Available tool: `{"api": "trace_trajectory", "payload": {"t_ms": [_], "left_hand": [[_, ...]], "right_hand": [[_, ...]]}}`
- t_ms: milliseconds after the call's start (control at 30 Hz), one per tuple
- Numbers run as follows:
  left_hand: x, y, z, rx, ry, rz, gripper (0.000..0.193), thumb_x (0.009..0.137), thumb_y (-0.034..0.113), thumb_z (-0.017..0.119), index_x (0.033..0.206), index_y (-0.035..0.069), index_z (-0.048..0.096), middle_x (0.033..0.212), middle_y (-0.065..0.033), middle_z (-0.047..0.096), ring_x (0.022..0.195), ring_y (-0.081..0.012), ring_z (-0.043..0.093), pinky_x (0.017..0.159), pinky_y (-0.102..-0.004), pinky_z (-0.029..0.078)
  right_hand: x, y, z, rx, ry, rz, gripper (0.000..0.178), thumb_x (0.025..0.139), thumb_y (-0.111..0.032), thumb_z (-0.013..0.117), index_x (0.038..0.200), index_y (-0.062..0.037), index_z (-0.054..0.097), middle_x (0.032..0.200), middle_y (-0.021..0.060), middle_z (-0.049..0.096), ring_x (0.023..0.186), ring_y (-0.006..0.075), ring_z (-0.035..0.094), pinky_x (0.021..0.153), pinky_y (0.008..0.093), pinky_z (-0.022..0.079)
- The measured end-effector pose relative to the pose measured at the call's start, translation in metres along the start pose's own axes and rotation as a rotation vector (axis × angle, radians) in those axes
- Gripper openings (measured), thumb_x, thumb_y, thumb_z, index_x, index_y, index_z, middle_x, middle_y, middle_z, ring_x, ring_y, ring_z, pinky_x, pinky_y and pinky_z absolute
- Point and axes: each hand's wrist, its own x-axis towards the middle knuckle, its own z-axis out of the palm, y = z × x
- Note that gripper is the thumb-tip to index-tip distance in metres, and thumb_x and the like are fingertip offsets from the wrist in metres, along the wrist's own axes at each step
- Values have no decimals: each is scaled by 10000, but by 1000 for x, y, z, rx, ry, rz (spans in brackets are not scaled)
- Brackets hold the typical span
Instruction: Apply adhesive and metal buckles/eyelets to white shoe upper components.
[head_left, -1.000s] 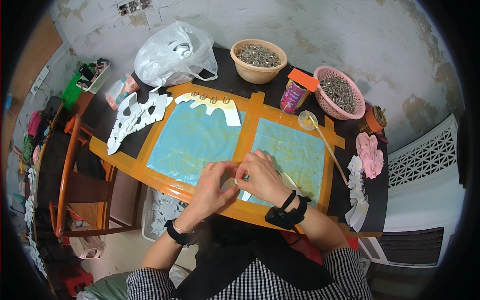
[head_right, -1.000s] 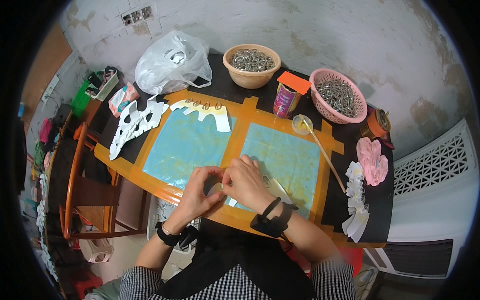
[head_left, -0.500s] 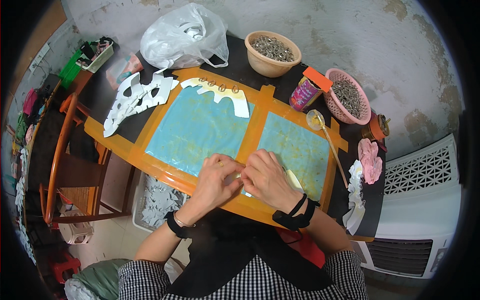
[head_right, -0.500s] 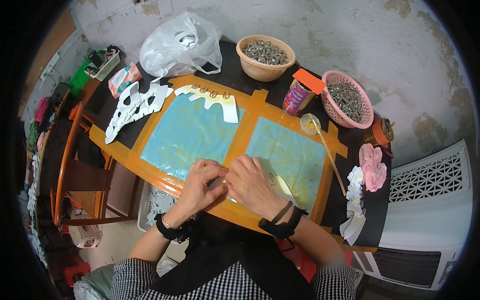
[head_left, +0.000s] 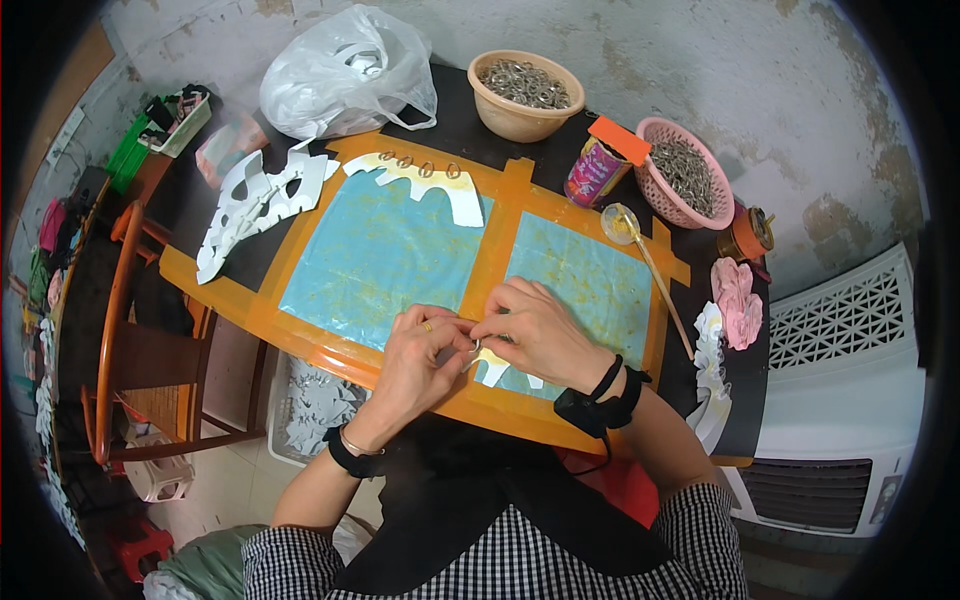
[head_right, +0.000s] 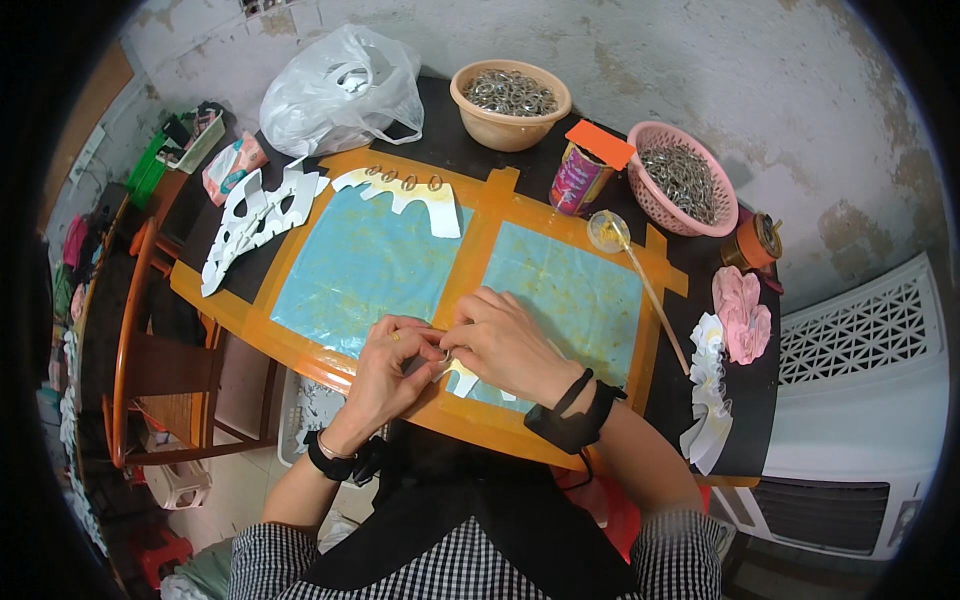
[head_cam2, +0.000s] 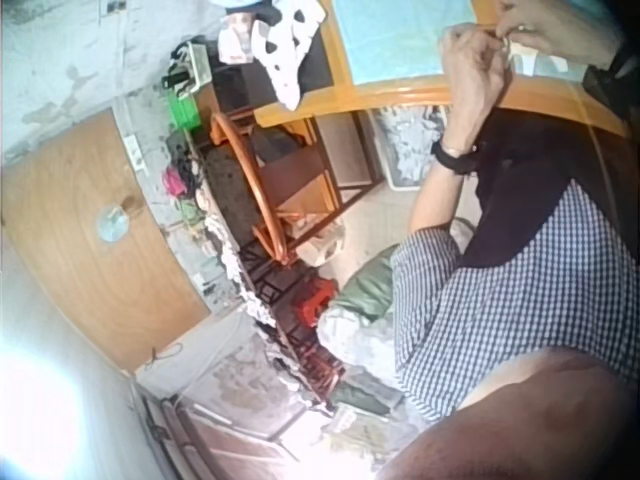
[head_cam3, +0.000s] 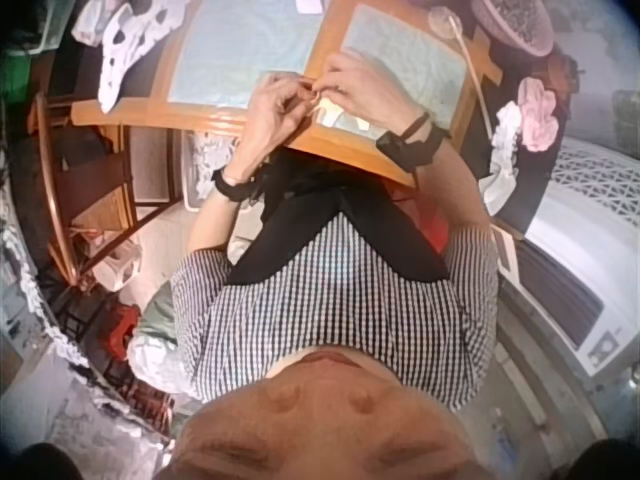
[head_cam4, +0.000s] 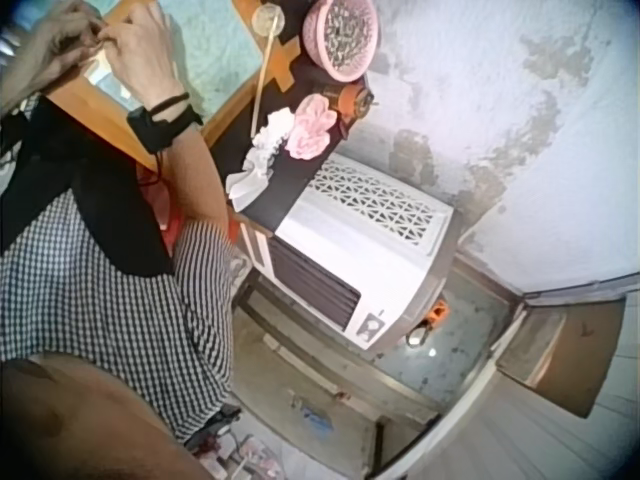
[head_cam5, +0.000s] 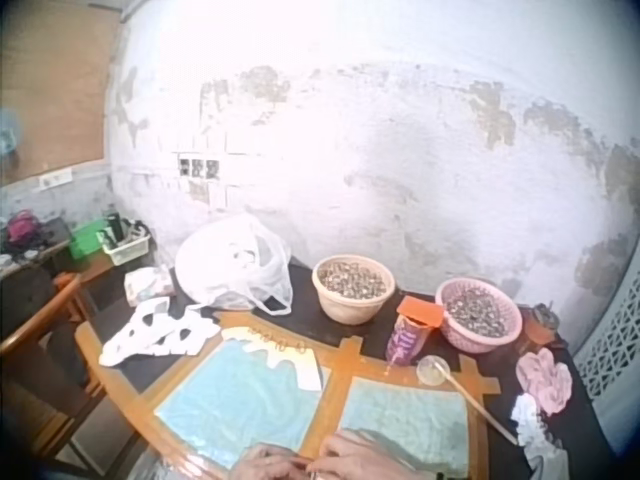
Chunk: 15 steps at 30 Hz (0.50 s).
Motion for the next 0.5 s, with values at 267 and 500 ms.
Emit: {"api": "trace_trajectory", "payload": {"t_ms": [267, 500], "left_hand": [[0, 2, -1, 100, 7, 134, 138, 819, 56, 843, 884, 94, 727, 1247, -20, 715, 1228, -308, 590, 1024, -449, 444], [2, -1, -4, 111, -25, 156, 154, 820, 65, 850, 898, 110, 725, 1139, -16, 735, 1168, -291, 623, 998, -453, 430]], "right_hand": [[8, 2, 0, -29, -48, -37, 46, 857, -96, 800, 882, -97, 761, 1000, 28, 620, 1069, 243, 596, 904, 402, 454], [8, 5, 0, -84, -43, -106, 89, 828, -102, 804, 870, -96, 725, 1003, 39, 617, 1054, 245, 602, 900, 401, 456]]}}
